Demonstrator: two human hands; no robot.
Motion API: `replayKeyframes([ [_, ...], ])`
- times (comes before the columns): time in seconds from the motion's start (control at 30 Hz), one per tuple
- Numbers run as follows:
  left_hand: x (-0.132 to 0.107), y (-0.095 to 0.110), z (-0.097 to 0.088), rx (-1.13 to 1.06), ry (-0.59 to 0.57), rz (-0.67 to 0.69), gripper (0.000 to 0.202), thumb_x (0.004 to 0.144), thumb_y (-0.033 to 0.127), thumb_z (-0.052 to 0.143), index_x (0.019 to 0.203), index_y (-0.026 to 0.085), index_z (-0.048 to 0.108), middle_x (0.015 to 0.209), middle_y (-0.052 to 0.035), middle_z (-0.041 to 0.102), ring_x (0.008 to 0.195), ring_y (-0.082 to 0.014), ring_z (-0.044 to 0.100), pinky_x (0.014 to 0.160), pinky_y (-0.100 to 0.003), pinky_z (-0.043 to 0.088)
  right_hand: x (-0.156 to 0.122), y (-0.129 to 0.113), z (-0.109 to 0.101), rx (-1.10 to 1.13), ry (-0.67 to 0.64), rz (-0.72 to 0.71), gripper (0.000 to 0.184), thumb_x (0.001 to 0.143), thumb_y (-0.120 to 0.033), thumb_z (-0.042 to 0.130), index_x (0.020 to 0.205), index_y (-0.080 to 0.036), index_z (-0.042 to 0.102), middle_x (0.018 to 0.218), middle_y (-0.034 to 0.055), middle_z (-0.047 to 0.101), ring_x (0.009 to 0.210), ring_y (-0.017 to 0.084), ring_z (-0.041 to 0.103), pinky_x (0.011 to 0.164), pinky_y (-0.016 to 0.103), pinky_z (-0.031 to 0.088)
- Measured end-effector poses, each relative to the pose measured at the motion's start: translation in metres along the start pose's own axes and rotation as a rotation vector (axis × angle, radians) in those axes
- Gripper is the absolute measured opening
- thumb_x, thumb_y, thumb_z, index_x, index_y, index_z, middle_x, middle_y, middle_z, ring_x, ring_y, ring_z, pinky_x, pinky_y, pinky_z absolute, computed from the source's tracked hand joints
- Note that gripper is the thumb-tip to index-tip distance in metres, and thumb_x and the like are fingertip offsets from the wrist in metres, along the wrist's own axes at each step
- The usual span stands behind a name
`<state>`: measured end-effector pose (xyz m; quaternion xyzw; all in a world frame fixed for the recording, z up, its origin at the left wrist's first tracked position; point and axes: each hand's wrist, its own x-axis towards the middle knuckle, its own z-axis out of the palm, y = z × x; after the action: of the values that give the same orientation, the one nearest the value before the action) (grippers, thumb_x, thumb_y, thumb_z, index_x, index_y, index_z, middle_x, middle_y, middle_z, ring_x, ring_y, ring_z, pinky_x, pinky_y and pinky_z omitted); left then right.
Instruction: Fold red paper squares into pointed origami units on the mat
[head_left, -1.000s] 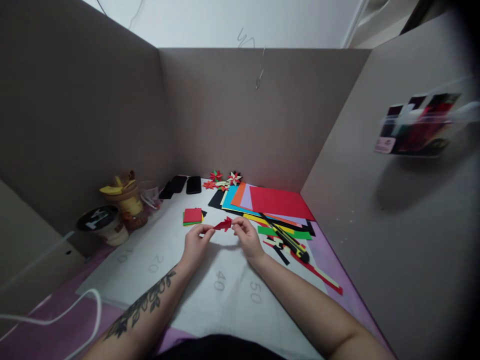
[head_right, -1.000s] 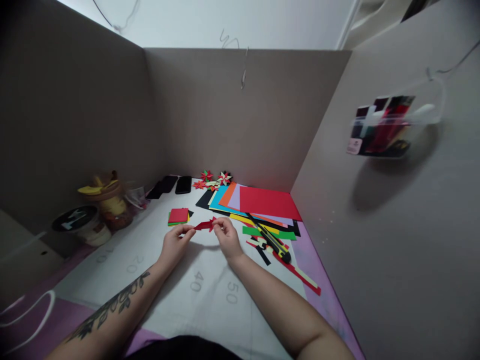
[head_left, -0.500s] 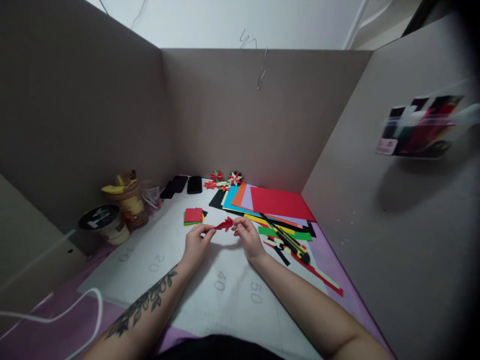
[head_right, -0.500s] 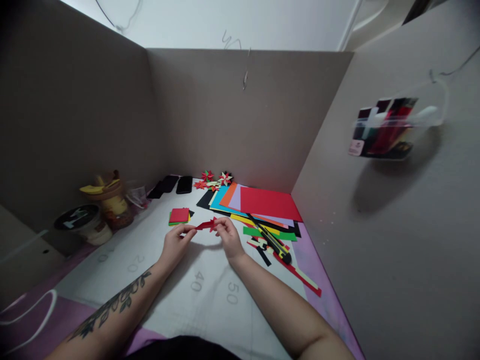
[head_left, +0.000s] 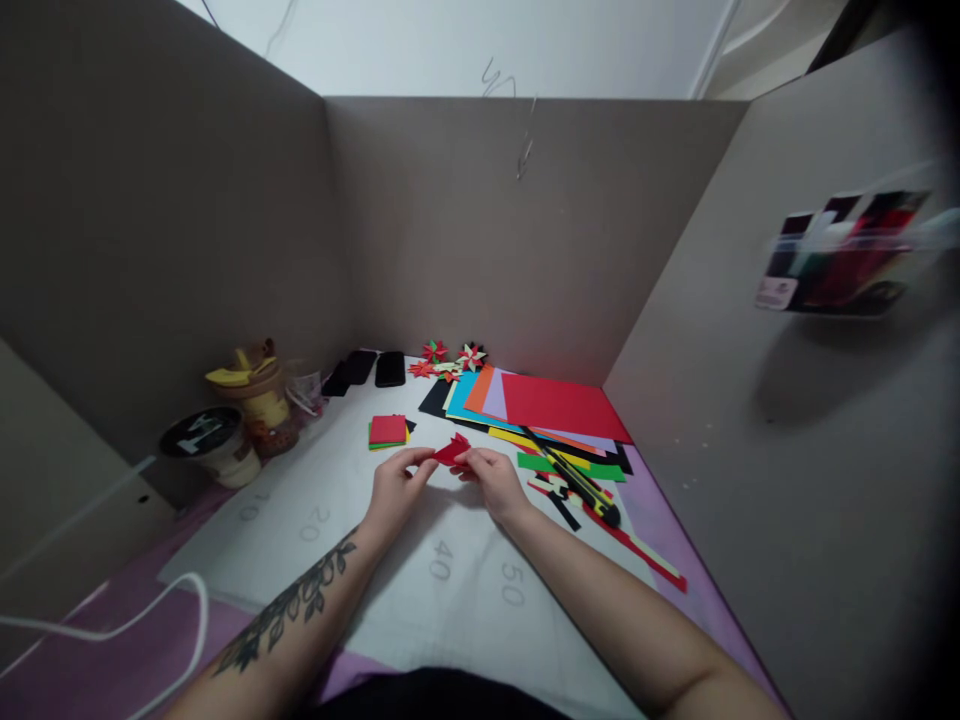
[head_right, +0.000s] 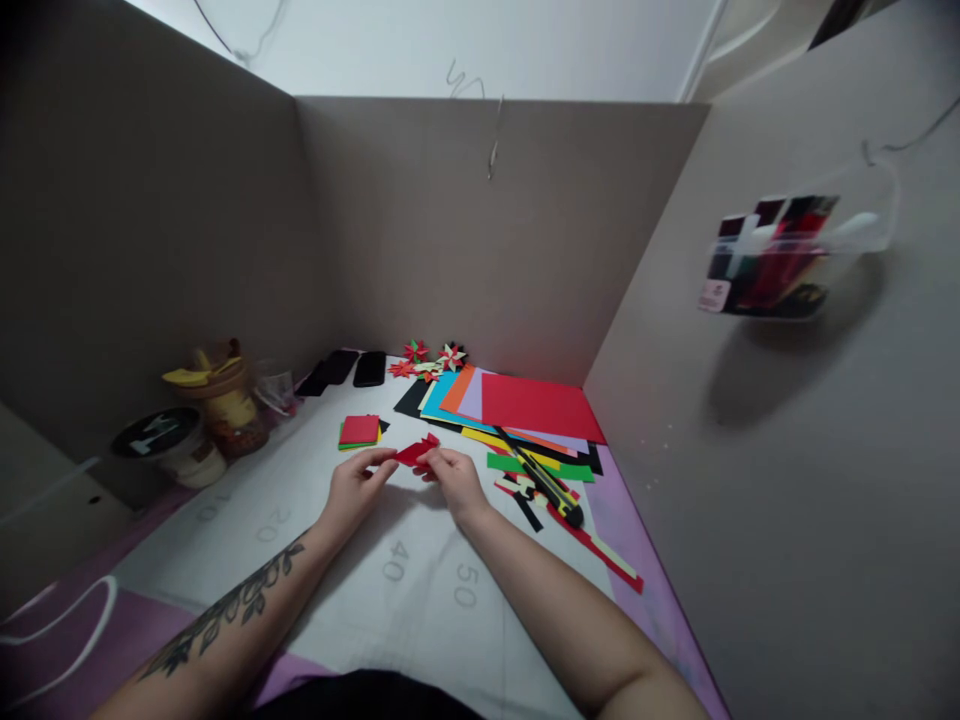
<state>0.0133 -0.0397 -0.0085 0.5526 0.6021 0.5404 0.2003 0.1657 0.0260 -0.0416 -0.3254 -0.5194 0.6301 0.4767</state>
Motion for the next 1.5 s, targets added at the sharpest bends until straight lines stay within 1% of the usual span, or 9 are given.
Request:
replayKeyframes([
  [0.13,-0.001,0.003,0.002,-0.073,-0.057,-0.061,0.016,0.074,0.033,0.056,0.079,0.018,0.060,0.074,-0.0020,0.066,0.068,-0.0151,0.059,0.059,-0.023,0.042,0.000,0.000,0.000,-0.136,0.040,-0.092,0.013,0.066,-0.024,0.065,0.076,-0.017,0.067,0.077,0.0041,0.067,0.071,0.018,0.061,0.069,0.031,0.048],
  [0.33,0.000,-0.007,0.008,-0.233,-0.214,-0.273,0.017,0.064,0.028,0.060,0.074,0.018,0.049,0.050,0.0064,0.054,0.042,-0.0086,0.048,0.042,-0.017,0.034,-0.005,-0.006,-0.001,-0.458,-0.011,-0.349,0.019,0.075,-0.018,0.050,0.083,-0.020,0.067,0.093,0.0057,0.063,0.089,0.019,0.058,0.081,0.035,0.046],
  [0.6,0.003,-0.020,0.011,-0.354,-0.108,-0.405,0.026,0.063,0.022,0.054,0.084,0.021,0.040,0.046,0.0082,0.054,0.038,-0.0098,0.049,0.040,-0.017,0.036,-0.017,-0.009,0.003,-1.188,-0.181,-0.880,0.024,0.079,-0.024,0.059,0.102,-0.023,0.062,0.112,0.0077,0.056,0.104,0.025,0.044,0.091,0.042,0.034],
  [0.8,0.003,-0.025,0.005,-0.242,-0.117,-0.362,0.024,0.063,0.022,0.056,0.083,0.019,0.045,0.048,0.0066,0.055,0.038,-0.0087,0.048,0.040,-0.016,0.035,-0.005,-0.001,0.004,-1.354,-0.243,-0.931,0.019,0.088,-0.016,0.046,0.089,-0.023,0.063,0.089,0.0057,0.061,0.082,0.019,0.048,0.075,0.034,0.034],
  [1.1,0.001,-0.031,0.003,-0.166,-0.189,-0.368,0.023,0.068,0.022,0.054,0.089,0.020,0.045,0.050,0.0054,0.056,0.040,-0.0111,0.051,0.041,-0.019,0.038,-0.001,-0.002,0.006,-1.331,-0.284,-0.957,0.021,0.090,-0.021,0.044,0.088,-0.023,0.064,0.095,0.0052,0.062,0.086,0.019,0.047,0.076,0.034,0.033],
  [1.2,0.001,-0.031,-0.002,0.063,-0.204,-0.237,0.024,0.073,0.020,0.050,0.097,0.019,0.048,0.064,-0.0015,0.064,0.053,-0.0159,0.059,0.051,-0.026,0.046,0.001,0.000,0.004,-1.393,-0.294,-0.960,0.021,0.089,-0.019,0.044,0.083,-0.022,0.064,0.086,0.0054,0.062,0.084,0.019,0.047,0.073,0.034,0.033],
  [1.27,-0.001,-0.029,-0.008,0.259,-0.164,-0.008,0.028,0.074,0.016,0.050,0.102,0.017,0.053,0.092,-0.0099,0.067,0.081,-0.0216,0.063,0.072,-0.035,0.049,0.002,0.002,0.002,-1.440,-0.328,-0.950,0.022,0.088,-0.017,0.045,0.079,-0.021,0.064,0.079,0.0052,0.061,0.082,0.019,0.047,0.072,0.033,0.033],
  [1.37,-0.007,-0.026,-0.014,0.437,-0.257,0.332,0.036,0.073,0.007,0.047,0.105,0.018,0.059,0.123,-0.0122,0.055,0.118,-0.0266,0.046,0.098,-0.044,0.037,0.003,0.005,-0.001,-1.450,-0.396,-0.937,0.021,0.088,-0.015,0.045,0.079,-0.020,0.063,0.076,0.0050,0.061,0.081,0.019,0.048,0.072,0.033,0.034],
  [1.5,-0.016,-0.022,-0.016,0.512,-0.510,0.487,0.040,0.074,0.002,0.044,0.102,0.022,0.064,0.110,-0.0081,0.063,0.119,-0.0258,0.045,0.100,-0.045,0.035,0.004,0.005,-0.007,-1.350,-0.493,-0.897,0.016,0.086,-0.016,0.048,0.083,-0.019,0.063,0.080,0.0059,0.064,0.082,0.018,0.052,0.074,0.031,0.036],
])
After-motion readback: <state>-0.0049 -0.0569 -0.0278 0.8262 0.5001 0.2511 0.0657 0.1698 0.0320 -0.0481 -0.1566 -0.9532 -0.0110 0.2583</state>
